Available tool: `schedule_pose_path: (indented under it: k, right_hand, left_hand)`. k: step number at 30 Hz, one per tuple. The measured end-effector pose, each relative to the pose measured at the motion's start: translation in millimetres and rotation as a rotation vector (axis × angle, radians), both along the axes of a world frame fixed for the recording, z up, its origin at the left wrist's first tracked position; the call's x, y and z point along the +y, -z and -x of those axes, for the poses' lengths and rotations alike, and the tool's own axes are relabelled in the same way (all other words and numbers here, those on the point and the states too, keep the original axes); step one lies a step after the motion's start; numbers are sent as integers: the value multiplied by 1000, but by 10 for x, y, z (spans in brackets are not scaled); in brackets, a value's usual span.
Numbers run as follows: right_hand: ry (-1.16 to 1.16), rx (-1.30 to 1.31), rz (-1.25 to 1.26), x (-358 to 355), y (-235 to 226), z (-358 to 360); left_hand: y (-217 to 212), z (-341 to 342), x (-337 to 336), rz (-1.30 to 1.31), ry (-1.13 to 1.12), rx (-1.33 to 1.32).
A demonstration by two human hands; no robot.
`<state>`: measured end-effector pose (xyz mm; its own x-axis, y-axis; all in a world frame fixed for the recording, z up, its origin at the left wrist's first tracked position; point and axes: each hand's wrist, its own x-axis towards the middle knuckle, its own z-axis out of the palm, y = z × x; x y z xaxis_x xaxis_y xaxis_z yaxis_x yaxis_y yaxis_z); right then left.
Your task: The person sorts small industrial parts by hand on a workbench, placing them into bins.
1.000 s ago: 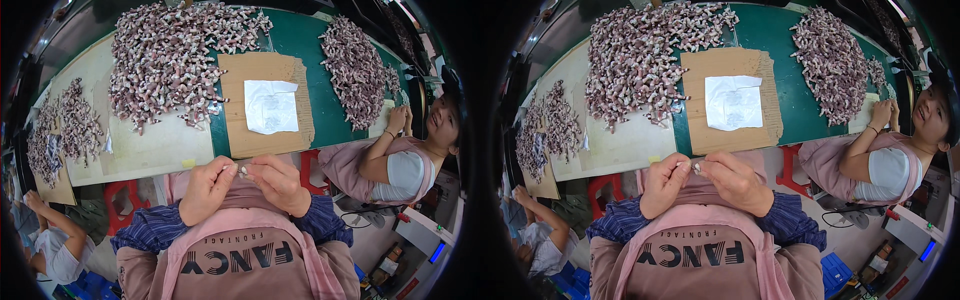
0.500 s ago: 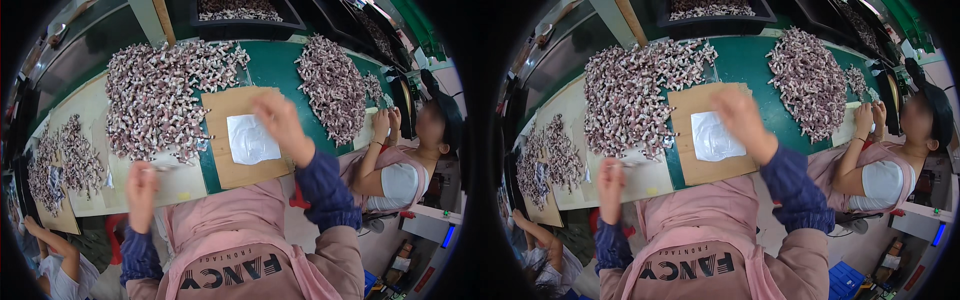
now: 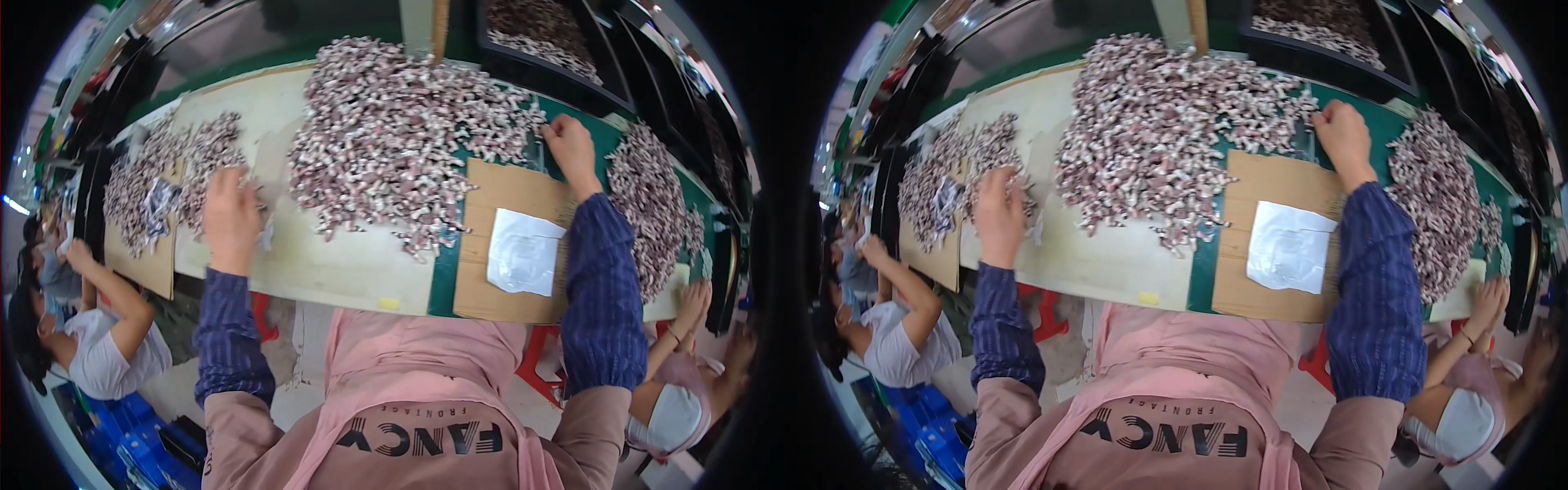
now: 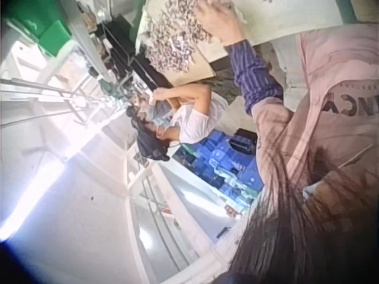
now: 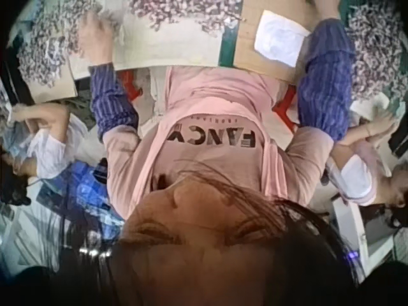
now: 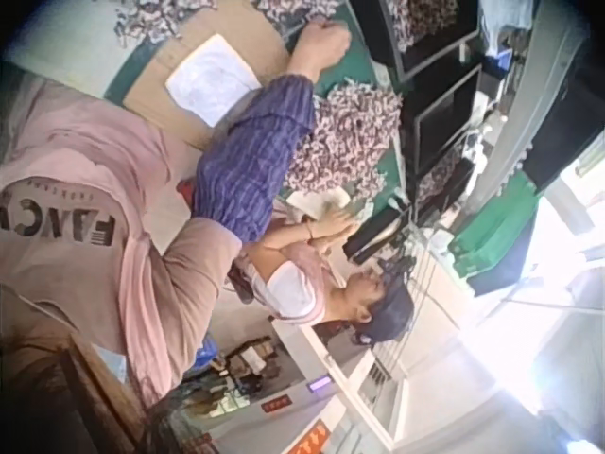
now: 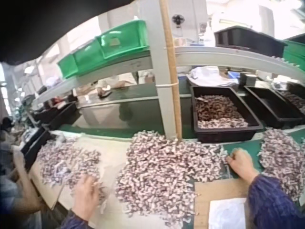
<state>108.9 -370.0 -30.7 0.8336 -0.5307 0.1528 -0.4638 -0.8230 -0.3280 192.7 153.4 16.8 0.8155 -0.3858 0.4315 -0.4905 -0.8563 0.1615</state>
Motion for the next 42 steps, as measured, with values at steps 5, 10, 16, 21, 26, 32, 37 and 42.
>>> schedule_pose_path:
  k: [5,10,16,21,26,32,37,42]
  right_hand:
    - [-45,43,70,117,-103,27]
    - [-106,77,97,234,-174,55]
    - [-177,49,196,223,-116,89]
    - [-267,-70,338,82,-61,183]
    - [-268,-8,499,-20,-177,265]
    - [-442,-29,262,73,-75,370]
    - [-266,-207,-22,13,-96,568]
    - [-271,-225,78,51,35,547]
  left_hand:
    - [146,604,-447,285,189,282]
    - [271,897,-424,357,170,460]
    - [390,1027,-321,687,126,729]
    - [275,1102,-332,430,134,596]
    - [187,1033,-380,403,227,470]
    - [217,1063,-383,136,243,320]
    - [328,1015,-280,369,167,429]
    - [149,1153,-509,989,131,878]
